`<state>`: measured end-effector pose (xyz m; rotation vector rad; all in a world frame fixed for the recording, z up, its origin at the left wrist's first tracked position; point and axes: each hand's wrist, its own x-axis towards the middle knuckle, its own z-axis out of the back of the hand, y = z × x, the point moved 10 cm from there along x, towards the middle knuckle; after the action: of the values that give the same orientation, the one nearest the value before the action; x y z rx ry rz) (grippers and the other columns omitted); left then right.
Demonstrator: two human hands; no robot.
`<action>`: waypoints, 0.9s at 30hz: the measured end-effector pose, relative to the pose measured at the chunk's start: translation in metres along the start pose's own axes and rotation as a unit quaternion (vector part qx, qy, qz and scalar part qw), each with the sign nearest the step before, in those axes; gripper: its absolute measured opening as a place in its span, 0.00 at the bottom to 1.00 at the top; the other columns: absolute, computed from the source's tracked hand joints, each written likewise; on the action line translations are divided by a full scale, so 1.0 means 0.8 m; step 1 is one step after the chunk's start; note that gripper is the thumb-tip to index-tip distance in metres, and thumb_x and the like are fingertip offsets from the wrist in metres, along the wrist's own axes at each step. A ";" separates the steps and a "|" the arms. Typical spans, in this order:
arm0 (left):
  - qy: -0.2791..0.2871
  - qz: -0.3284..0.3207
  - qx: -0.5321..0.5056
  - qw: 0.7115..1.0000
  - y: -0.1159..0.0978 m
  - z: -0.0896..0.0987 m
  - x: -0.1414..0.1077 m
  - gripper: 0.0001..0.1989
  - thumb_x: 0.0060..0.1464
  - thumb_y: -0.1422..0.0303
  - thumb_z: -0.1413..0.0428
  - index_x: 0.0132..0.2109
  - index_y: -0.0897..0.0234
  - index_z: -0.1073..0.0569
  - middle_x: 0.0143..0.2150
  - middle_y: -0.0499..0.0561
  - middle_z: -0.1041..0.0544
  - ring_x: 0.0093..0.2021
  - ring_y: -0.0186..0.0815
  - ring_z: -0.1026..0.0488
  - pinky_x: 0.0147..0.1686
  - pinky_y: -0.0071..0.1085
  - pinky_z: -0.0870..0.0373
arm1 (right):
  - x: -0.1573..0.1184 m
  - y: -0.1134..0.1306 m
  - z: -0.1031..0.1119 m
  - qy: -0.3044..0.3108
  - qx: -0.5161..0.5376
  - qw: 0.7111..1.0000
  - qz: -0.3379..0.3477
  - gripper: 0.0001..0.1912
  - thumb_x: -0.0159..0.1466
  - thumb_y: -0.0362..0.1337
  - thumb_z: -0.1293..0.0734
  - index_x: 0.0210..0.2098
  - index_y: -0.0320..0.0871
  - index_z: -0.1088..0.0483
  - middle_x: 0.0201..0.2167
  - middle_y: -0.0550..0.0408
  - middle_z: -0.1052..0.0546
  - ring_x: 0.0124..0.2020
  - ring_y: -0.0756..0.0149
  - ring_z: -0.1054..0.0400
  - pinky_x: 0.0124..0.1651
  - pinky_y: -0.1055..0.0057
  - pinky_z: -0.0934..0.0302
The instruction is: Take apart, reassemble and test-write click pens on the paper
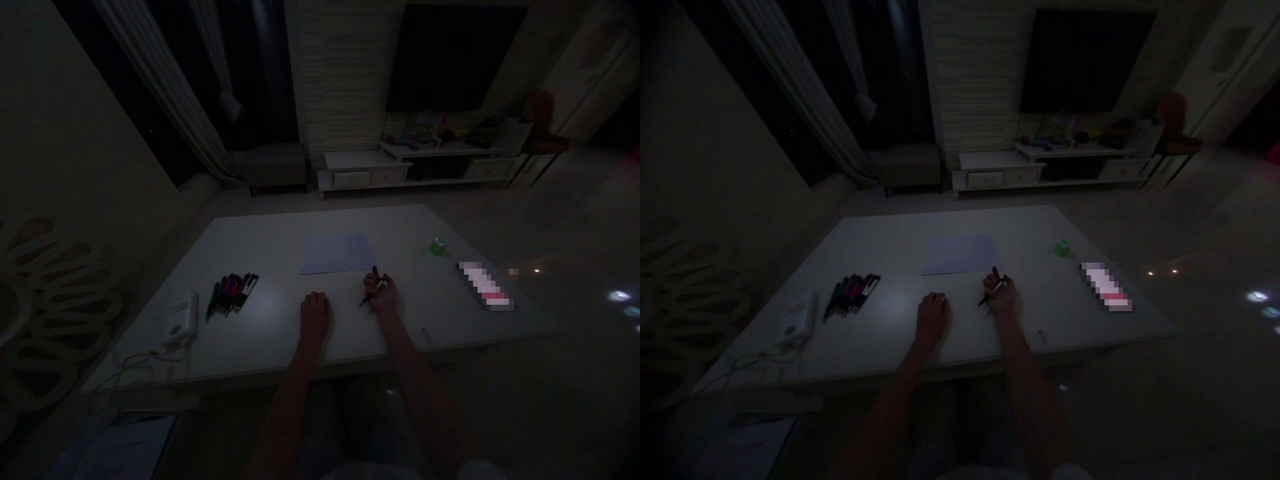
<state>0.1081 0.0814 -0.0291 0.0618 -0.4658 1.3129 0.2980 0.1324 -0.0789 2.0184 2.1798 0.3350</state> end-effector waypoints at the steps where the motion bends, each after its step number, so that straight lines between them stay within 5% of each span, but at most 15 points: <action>1: 0.000 -0.001 0.001 1.000 0.000 0.000 0.000 0.10 0.60 0.69 0.56 0.44 0.64 0.32 0.40 0.55 0.31 0.42 0.40 0.35 0.40 0.37 0.37 | 0.000 -0.001 -0.001 0.002 0.007 1.000 -0.003 0.12 0.59 0.38 0.43 0.40 0.43 0.34 0.25 0.59 0.43 0.21 0.73 0.50 0.13 0.84 0.56; 16: 0.000 -0.011 0.010 1.000 -0.002 0.002 -0.002 0.11 0.60 0.69 0.56 0.45 0.64 0.32 0.42 0.56 0.30 0.43 0.41 0.34 0.42 0.38 0.36 | -0.001 0.000 -0.002 0.021 0.026 0.999 0.002 0.12 0.57 0.37 0.41 0.39 0.42 0.34 0.23 0.61 0.44 0.20 0.75 0.51 0.14 0.85 0.57; 22: -0.033 -0.021 0.002 0.999 -0.003 0.004 -0.005 0.19 0.59 0.69 0.55 0.58 0.63 0.39 0.59 0.59 0.36 0.58 0.46 0.41 0.54 0.47 0.43 | -0.001 0.000 -0.003 0.012 -0.002 1.000 0.003 0.11 0.58 0.37 0.42 0.39 0.43 0.33 0.23 0.62 0.45 0.20 0.74 0.52 0.14 0.84 0.56; 27: -0.002 -0.034 0.001 0.999 0.003 -0.011 0.013 0.25 0.57 0.69 0.54 0.62 0.60 0.43 0.64 0.60 0.43 0.61 0.50 0.43 0.56 0.52 0.46 | -0.002 -0.002 -0.006 0.018 0.026 0.999 -0.005 0.12 0.59 0.38 0.42 0.41 0.43 0.33 0.24 0.61 0.44 0.20 0.75 0.51 0.14 0.84 0.54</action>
<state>0.1102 0.0939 -0.0339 0.0811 -0.4610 1.2462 0.2950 0.1306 -0.0746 2.0428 2.2425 0.3184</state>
